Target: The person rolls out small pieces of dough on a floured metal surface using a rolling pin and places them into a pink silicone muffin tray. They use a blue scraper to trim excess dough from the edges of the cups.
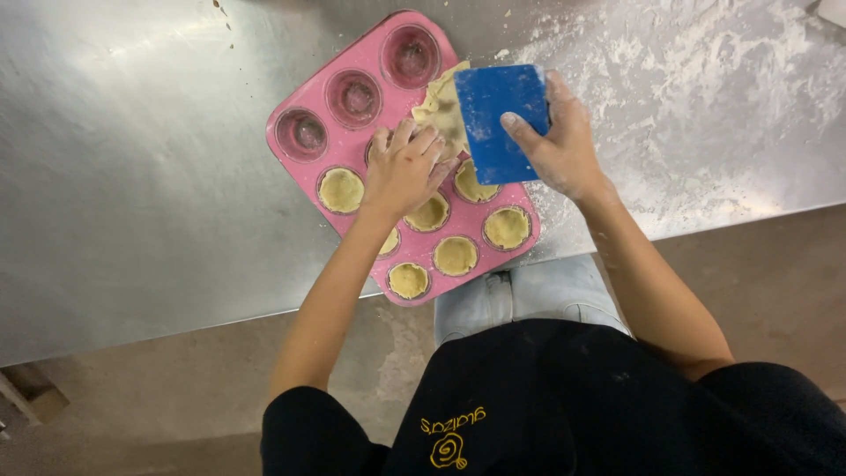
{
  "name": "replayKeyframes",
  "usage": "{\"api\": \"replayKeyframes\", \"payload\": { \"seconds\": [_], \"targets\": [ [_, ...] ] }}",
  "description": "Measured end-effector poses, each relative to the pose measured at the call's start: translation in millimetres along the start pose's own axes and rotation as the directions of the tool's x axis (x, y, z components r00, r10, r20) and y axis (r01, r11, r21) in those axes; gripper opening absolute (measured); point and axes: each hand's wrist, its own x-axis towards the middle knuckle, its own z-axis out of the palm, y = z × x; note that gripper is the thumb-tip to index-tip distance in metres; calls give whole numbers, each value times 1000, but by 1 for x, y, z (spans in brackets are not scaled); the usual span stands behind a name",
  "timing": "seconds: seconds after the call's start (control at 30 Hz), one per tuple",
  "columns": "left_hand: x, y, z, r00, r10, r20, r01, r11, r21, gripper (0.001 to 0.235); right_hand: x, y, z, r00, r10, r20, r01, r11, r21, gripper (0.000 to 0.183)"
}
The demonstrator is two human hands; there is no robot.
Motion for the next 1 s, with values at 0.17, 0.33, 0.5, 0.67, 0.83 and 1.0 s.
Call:
{"api": "replayKeyframes", "payload": {
  "seconds": [0.17, 0.33, 0.5, 0.67, 0.83, 1.0],
  "targets": [
    [15, -9, -10, 988, -152, -6, 141, 931, -335, 24, 8, 12, 22, 1000, -9, 6, 11, 967, -255, 33],
    [28, -24, 3, 872, -476, 119, 457, 702, -546, 45, 33, 18, 37, 994, -107, 15, 107, 946, -306, 31],
    [31, -29, -3, 861, -465, 208, 480, 604, -637, 37, 42, 24, 34, 978, -174, -118, 89, 853, -515, 23],
    [30, -34, -11, 863, -459, 213, 465, 555, -689, 24, 27, 7, 49, 998, -62, 9, 61, 932, -356, 17],
    [26, -38, -7, 863, -470, 185, 437, 511, -740, 21, 34, 12, 53, 1000, -14, 22, 21, 918, -396, 17],
    [24, -42, -10, 895, -396, 205, 412, 557, -721, 23, 44, 9, 61, 999, -6, 48, 29, 870, -493, 17]
  ]
}}
